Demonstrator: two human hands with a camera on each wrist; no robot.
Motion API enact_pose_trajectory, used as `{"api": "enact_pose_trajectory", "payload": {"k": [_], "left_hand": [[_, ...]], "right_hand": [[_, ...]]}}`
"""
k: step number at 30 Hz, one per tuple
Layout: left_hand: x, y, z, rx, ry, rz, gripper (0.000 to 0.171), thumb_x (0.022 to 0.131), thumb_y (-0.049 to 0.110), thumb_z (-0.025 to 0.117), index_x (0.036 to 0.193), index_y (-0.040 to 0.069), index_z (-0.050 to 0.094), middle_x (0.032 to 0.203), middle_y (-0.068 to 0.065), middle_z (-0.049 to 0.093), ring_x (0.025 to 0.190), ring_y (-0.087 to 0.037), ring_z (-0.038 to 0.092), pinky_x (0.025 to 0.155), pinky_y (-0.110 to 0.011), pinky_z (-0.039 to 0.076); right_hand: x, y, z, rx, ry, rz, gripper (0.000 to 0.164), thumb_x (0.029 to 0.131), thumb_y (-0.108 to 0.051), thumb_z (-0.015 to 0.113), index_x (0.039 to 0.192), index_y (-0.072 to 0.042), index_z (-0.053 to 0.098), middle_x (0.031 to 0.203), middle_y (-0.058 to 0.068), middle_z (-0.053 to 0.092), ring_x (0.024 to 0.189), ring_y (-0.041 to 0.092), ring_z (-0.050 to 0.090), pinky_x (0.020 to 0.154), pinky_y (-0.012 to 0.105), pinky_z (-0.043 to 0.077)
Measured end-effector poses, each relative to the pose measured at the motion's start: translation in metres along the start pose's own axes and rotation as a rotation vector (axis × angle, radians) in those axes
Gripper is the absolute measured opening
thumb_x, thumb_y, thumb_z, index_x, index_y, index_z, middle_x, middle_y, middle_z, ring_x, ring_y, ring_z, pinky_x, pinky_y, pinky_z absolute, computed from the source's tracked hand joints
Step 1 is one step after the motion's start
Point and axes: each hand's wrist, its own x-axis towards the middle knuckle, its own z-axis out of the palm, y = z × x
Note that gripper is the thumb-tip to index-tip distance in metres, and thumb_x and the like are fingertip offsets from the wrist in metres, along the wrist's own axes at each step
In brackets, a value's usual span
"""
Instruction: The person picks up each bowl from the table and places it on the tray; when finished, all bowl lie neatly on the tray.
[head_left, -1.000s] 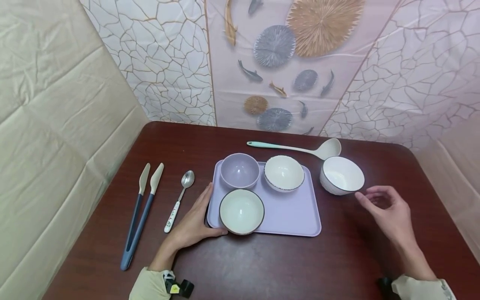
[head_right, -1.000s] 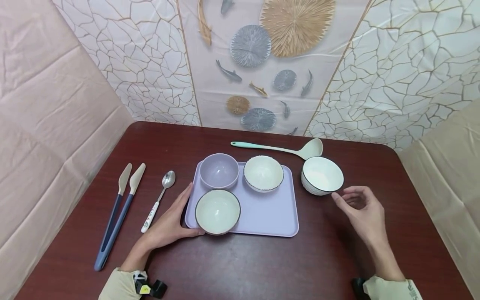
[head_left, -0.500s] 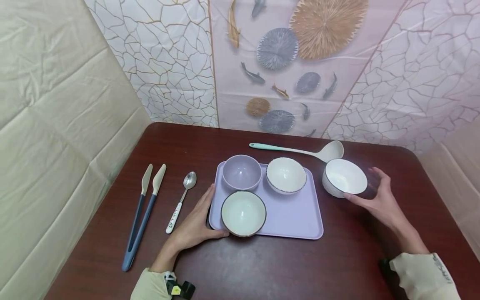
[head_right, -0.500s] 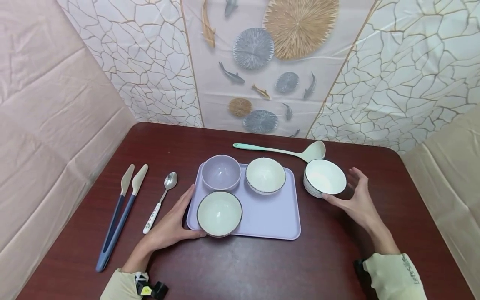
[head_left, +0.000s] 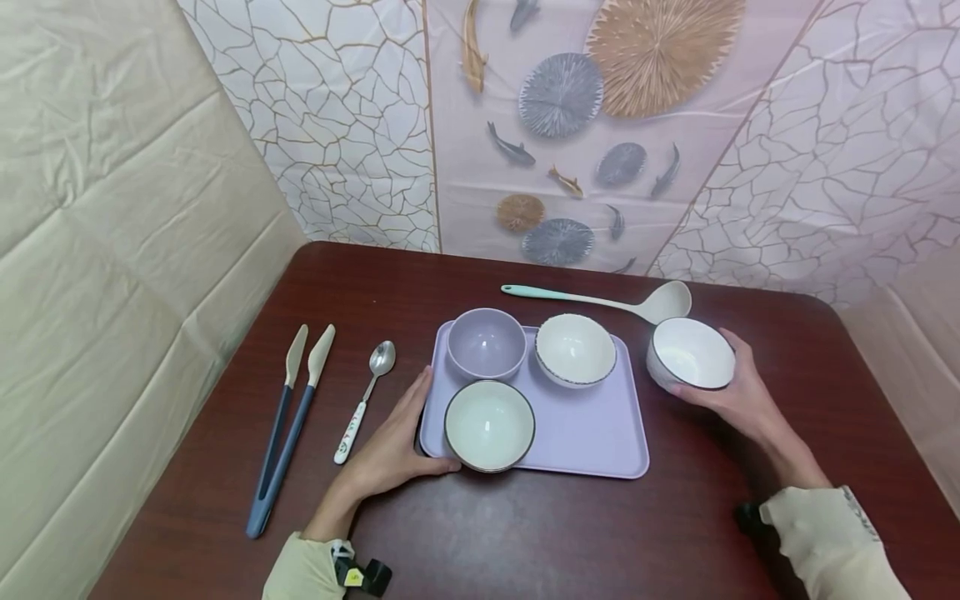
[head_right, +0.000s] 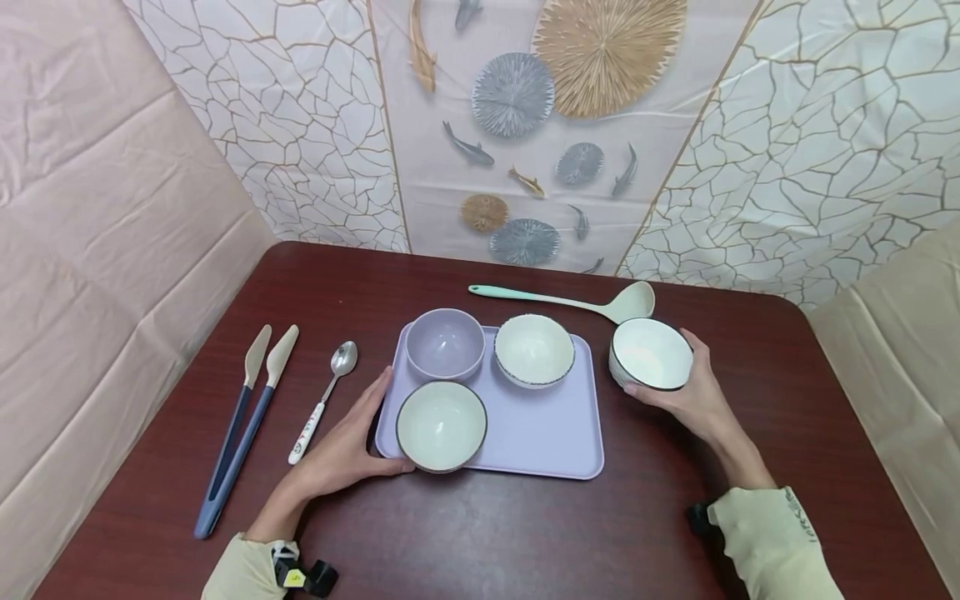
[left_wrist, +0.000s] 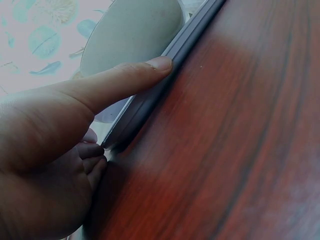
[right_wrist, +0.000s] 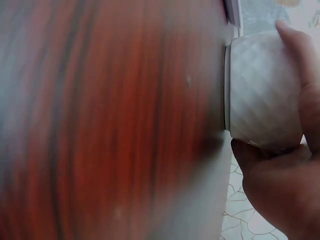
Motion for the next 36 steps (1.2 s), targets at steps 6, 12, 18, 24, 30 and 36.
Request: {"api": "enact_pose_trajectory", "payload": {"k": [6, 12, 18, 24, 30, 36], "left_hand": [[0.001, 0.001, 0.001, 0.0, -0.007, 0.003, 0.127, 0.069, 0.039, 0.09, 0.158, 0.008, 0.005, 0.163, -0.012, 0.008, 0.147, -0.023, 0.009, 0.111, -0.05, 0.023], [0.002, 0.002, 0.003, -0.002, -0.012, 0.002, 0.127, 0.069, 0.038, 0.09, 0.158, 0.008, 0.005, 0.163, -0.013, 0.009, 0.147, -0.023, 0.008, 0.112, -0.05, 0.022], [0.002, 0.003, 0.003, -0.005, -0.013, 0.006, 0.127, 0.069, 0.036, 0.09, 0.158, 0.007, 0.004, 0.163, -0.013, 0.008, 0.147, -0.024, 0.009, 0.112, -0.05, 0.022], [0.001, 0.003, 0.002, -0.007, -0.015, -0.003, 0.127, 0.069, 0.036, 0.09, 0.158, 0.008, 0.004, 0.163, -0.011, 0.008, 0.147, -0.023, 0.009, 0.111, -0.051, 0.023], [0.001, 0.002, 0.0, -0.006, -0.012, -0.008, 0.127, 0.069, 0.039, 0.09, 0.158, 0.009, 0.004, 0.163, -0.012, 0.008, 0.147, -0.023, 0.009, 0.111, -0.051, 0.023], [0.001, 0.002, 0.0, 0.0, -0.008, -0.007, 0.127, 0.069, 0.038, 0.09, 0.158, 0.008, 0.004, 0.163, -0.012, 0.008, 0.147, -0.023, 0.009, 0.111, -0.051, 0.023]], "right_hand": [[0.002, 0.003, 0.006, 0.019, 0.055, -0.01, 0.109, 0.069, -0.013, 0.091, 0.152, -0.003, 0.02, 0.143, 0.019, 0.034, 0.119, 0.031, 0.039, 0.093, 0.021, 0.028], [-0.001, 0.004, 0.004, 0.012, 0.068, 0.007, 0.106, 0.07, -0.014, 0.09, 0.151, -0.004, 0.022, 0.143, 0.019, 0.035, 0.119, 0.032, 0.04, 0.092, 0.021, 0.029], [-0.012, -0.005, -0.002, -0.006, 0.095, 0.022, 0.105, 0.071, -0.019, 0.09, 0.151, -0.005, 0.023, 0.141, 0.017, 0.037, 0.119, 0.028, 0.039, 0.092, 0.02, 0.028], [-0.034, -0.021, -0.013, -0.005, 0.079, 0.015, 0.105, 0.07, -0.016, 0.09, 0.152, -0.008, 0.024, 0.142, 0.015, 0.035, 0.117, 0.011, 0.038, 0.088, 0.012, 0.028], [-0.058, -0.048, -0.013, 0.039, 0.018, -0.048, 0.11, 0.066, -0.005, 0.091, 0.152, -0.014, 0.024, 0.142, 0.011, 0.035, 0.115, 0.006, 0.04, 0.086, 0.007, 0.031], [-0.074, -0.077, 0.004, 0.136, -0.054, -0.155, 0.113, 0.059, 0.004, 0.092, 0.15, -0.014, 0.028, 0.14, 0.003, 0.04, 0.115, 0.01, 0.046, 0.087, 0.011, 0.039]]}}
